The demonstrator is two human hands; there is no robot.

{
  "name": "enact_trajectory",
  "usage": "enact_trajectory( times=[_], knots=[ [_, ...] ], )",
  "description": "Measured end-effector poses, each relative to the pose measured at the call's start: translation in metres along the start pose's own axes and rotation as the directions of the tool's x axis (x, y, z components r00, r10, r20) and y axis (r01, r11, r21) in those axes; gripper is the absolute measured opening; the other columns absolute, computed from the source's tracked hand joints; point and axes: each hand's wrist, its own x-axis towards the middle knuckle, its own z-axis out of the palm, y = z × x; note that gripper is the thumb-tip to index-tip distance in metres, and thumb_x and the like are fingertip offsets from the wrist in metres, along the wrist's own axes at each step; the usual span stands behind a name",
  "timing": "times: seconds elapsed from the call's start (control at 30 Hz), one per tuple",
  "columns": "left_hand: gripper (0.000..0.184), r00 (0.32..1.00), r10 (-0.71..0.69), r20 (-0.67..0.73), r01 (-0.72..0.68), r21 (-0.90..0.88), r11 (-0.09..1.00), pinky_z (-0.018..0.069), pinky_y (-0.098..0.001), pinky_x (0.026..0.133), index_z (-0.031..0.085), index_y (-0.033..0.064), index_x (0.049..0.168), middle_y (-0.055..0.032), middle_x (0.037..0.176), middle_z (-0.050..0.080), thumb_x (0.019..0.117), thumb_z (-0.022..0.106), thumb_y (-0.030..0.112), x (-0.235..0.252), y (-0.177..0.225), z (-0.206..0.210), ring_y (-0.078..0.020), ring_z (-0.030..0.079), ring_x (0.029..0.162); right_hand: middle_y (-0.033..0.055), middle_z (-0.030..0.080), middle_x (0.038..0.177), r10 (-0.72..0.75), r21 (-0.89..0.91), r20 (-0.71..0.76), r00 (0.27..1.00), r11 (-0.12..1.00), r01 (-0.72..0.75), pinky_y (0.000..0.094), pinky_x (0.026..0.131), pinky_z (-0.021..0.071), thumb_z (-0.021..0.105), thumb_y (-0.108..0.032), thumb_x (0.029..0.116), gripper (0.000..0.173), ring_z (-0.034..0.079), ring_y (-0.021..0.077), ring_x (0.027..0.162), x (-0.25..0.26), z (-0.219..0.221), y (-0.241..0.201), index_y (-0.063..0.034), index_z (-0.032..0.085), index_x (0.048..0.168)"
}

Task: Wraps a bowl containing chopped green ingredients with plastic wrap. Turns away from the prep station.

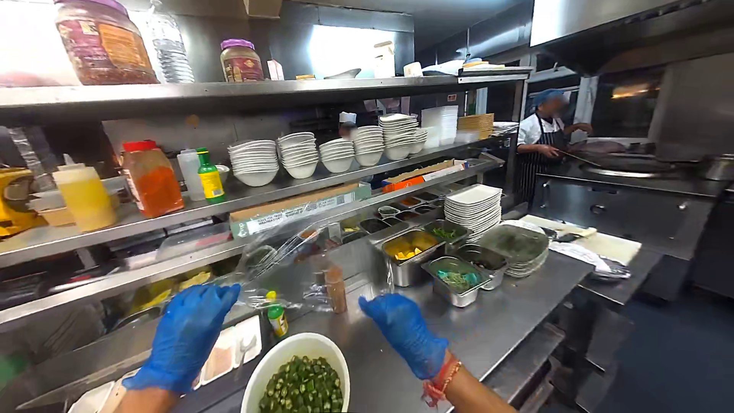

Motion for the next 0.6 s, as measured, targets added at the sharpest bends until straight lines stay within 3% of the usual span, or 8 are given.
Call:
enact_trajectory(
  times=[0.03, 0.07, 0.13, 0.27, 0.37, 0.43, 0.5, 0.6],
  knots=[
    [0.024, 1.000, -0.009, 0.014, 0.009, 0.005, 1.000, 0.0579, -0.0573, 0.078, 0.077, 0.0115, 0.103, -0.0169, 0.084, 0.072, 0.0921, 0.059, 0.000, -0.001, -0.005, 0.003, -0.0408, 0.071, 0.084, 0.0110, 0.078, 0.090, 0.054, 0.068, 0.126, 0.991, 0.996, -0.062, 0.0493, 0.075, 0.0615, 0.059, -0.013, 0.0987, 0.024, 0.076, 0.0296, 0.084, -0.002, -0.002, -0.016, -0.0171, 0.080, 0.109],
    [0.024, 1.000, -0.011, 0.007, 0.011, 0.005, 1.000, 0.0577, -0.0576, 0.079, 0.077, 0.0109, 0.104, -0.0170, 0.085, 0.072, 0.0926, 0.059, 0.001, -0.001, -0.010, 0.003, -0.0411, 0.071, 0.085, 0.0121, 0.078, 0.093, 0.056, 0.120, 0.164, 0.985, 0.990, -0.076, 0.0502, 0.077, 0.0615, 0.058, -0.016, 0.1006, 0.024, 0.076, 0.0304, 0.086, -0.002, -0.003, -0.030, -0.0161, 0.080, 0.110],
    [0.024, 0.999, -0.002, -0.034, 0.003, 0.008, 1.000, 0.0573, -0.0575, 0.080, 0.077, 0.0118, 0.104, -0.0159, 0.087, 0.072, 0.0941, 0.056, 0.004, -0.005, -0.017, 0.000, -0.0402, 0.071, 0.087, 0.0117, 0.077, 0.087, -0.003, 0.189, 0.121, 0.993, 0.982, -0.020, 0.0491, 0.071, 0.0619, 0.060, -0.015, 0.0992, 0.022, 0.076, 0.0295, 0.080, -0.011, -0.001, -0.054, -0.0151, 0.081, 0.105],
    [0.027, 0.998, 0.008, -0.070, -0.008, 0.000, 1.000, 0.0565, -0.0600, 0.081, 0.076, 0.0129, 0.108, -0.0177, 0.093, 0.073, 0.0980, 0.052, 0.009, -0.023, -0.041, -0.019, -0.0427, 0.070, 0.092, 0.0070, 0.072, 0.073, -0.138, 0.114, 0.055, 0.989, 0.985, 0.131, 0.0413, 0.057, 0.0587, 0.063, -0.010, 0.0925, 0.021, 0.072, 0.0242, 0.065, -0.027, -0.002, -0.074, -0.0179, 0.080, 0.101],
    [0.026, 0.999, 0.039, -0.036, -0.041, -0.063, 0.997, 0.0555, -0.0589, 0.086, 0.076, 0.0113, 0.110, -0.0182, 0.096, 0.072, 0.1002, 0.051, 0.010, -0.056, -0.042, -0.034, -0.0416, 0.070, 0.095, 0.0132, 0.076, 0.084, -0.098, 0.155, 0.259, 0.961, 0.986, 0.059, 0.0475, 0.067, 0.0606, 0.058, -0.012, 0.0996, 0.023, 0.075, 0.0305, 0.077, -0.040, -0.040, -0.088, -0.0144, 0.079, 0.108],
    [0.023, 1.000, 0.025, -0.016, -0.027, -0.141, 0.990, 0.0551, -0.0622, 0.083, 0.076, 0.0085, 0.104, -0.0206, 0.094, 0.074, 0.0992, 0.053, 0.008, -0.068, -0.024, -0.051, -0.0450, 0.071, 0.091, 0.0105, 0.075, 0.081, -0.185, 0.136, 0.211, 0.960, 0.978, 0.158, 0.0440, 0.064, 0.0601, 0.057, -0.012, 0.0998, 0.024, 0.074, 0.0281, 0.073, -0.057, -0.043, -0.086, -0.0160, 0.079, 0.108],
    [0.022, 0.995, -0.030, 0.090, 0.047, -0.186, 0.981, 0.0538, -0.0648, 0.084, 0.078, 0.0058, 0.098, -0.0220, 0.097, 0.075, 0.0947, 0.056, 0.001, -0.072, -0.004, -0.070, -0.0480, 0.071, 0.094, 0.0042, 0.073, 0.076, -0.267, 0.101, 0.117, 0.957, 0.961, 0.256, 0.0370, 0.060, 0.0591, 0.058, -0.010, 0.0946, 0.026, 0.072, 0.0220, 0.068, -0.069, -0.036, -0.081, -0.0189, 0.080, 0.105],
    [0.021, 0.967, -0.076, 0.242, 0.128, -0.208, 0.970, 0.0517, -0.0640, 0.091, 0.078, 0.0050, 0.101, -0.0219, 0.101, 0.074, 0.0958, 0.058, 0.000, -0.102, 0.002, -0.072, -0.0467, 0.070, 0.101, 0.0046, 0.073, 0.078, -0.297, 0.077, 0.168, 0.940, 0.955, 0.287, 0.0369, 0.060, 0.0588, 0.058, -0.008, 0.0939, 0.026, 0.072, 0.0226, 0.069, -0.079, -0.039, -0.084, -0.0183, 0.079, 0.105]
  ],
)
